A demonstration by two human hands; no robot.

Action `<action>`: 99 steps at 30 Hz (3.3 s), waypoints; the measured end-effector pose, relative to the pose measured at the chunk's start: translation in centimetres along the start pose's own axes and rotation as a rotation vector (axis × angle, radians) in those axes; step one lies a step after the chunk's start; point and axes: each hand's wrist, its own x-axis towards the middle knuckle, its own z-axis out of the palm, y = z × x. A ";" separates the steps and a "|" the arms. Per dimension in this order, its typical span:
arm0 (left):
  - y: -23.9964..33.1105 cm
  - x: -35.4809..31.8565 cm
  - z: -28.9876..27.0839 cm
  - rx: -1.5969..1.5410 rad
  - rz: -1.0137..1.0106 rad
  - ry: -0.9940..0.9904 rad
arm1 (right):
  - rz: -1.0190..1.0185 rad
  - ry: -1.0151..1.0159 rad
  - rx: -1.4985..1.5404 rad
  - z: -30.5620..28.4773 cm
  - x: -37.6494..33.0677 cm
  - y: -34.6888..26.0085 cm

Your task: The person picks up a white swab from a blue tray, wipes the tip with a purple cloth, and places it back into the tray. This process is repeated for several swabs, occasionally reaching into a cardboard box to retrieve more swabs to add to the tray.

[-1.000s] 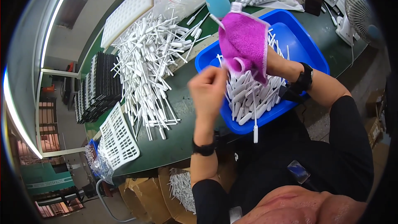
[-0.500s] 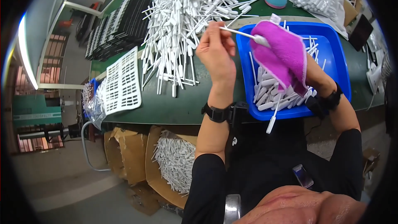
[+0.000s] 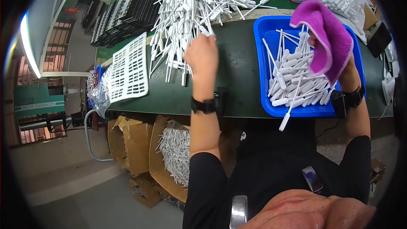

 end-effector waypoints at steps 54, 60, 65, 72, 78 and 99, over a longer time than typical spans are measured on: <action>12.4 -0.8 3.1 -0.281 0.649 -0.261 | 0.102 0.646 -0.147 5.5 1.4 -3.2; 11.8 -0.2 1.4 -0.746 0.407 -0.281 | -0.058 0.612 -0.071 4.6 0.8 -2.7; 10.8 0.0 1.0 -1.627 0.021 -0.695 | 0.095 0.625 0.041 3.5 1.3 -2.0; 10.1 -0.7 1.9 -1.789 -0.080 -0.521 | 0.133 0.714 0.070 4.4 1.8 -0.9; 10.0 -0.7 1.7 -1.804 -0.105 -0.524 | 0.198 0.682 0.058 3.2 1.8 -0.3; 14.9 -6.6 -1.0 -1.538 0.005 -1.148 | -0.017 1.019 0.163 7.8 4.6 1.0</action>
